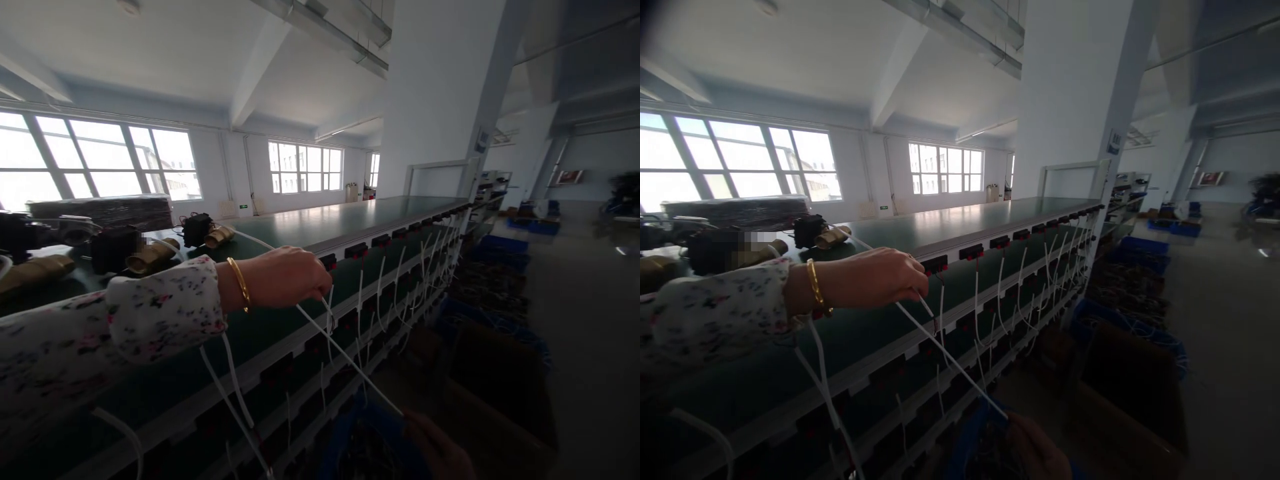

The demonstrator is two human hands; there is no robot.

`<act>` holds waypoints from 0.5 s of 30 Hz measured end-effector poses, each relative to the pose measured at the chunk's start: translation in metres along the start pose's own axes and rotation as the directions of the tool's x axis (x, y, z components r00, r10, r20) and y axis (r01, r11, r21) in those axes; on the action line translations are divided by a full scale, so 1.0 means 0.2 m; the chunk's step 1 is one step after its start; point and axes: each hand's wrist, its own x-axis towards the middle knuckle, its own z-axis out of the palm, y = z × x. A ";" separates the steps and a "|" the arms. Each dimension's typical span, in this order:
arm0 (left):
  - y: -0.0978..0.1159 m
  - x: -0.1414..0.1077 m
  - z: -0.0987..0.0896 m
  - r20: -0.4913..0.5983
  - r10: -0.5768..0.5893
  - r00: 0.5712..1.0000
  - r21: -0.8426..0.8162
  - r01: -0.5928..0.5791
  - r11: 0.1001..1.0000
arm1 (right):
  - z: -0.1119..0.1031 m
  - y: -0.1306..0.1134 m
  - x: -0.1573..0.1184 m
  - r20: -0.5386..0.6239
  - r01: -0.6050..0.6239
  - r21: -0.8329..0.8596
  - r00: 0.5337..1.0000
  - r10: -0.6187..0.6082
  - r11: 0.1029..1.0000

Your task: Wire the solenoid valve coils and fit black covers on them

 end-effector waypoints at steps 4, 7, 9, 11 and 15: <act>0.10 0.05 0.08 0.057 -0.003 0.998 -0.018 0.004 1.000 | 0.00 -0.06 -0.04 -0.150 0.008 0.471 0.986 0.071 0.882; 0.15 0.06 0.14 0.098 0.026 0.995 -0.052 -0.021 0.998 | 0.00 -0.13 -0.06 -0.073 0.052 0.730 0.997 0.003 0.681; 0.18 0.06 0.18 0.107 0.056 0.993 -0.124 -0.043 0.991 | -0.01 -0.18 -0.06 -0.075 0.074 0.811 0.997 -0.023 0.581; 0.20 0.07 0.21 0.094 0.055 0.994 -0.242 -0.031 0.970 | -0.02 -0.25 -0.05 -0.098 0.084 0.850 0.995 0.000 0.520; 0.22 0.10 0.23 0.167 -0.045 0.985 -0.523 0.127 0.843 | 0.02 -0.43 -0.08 -0.033 0.033 0.878 0.999 -0.007 0.478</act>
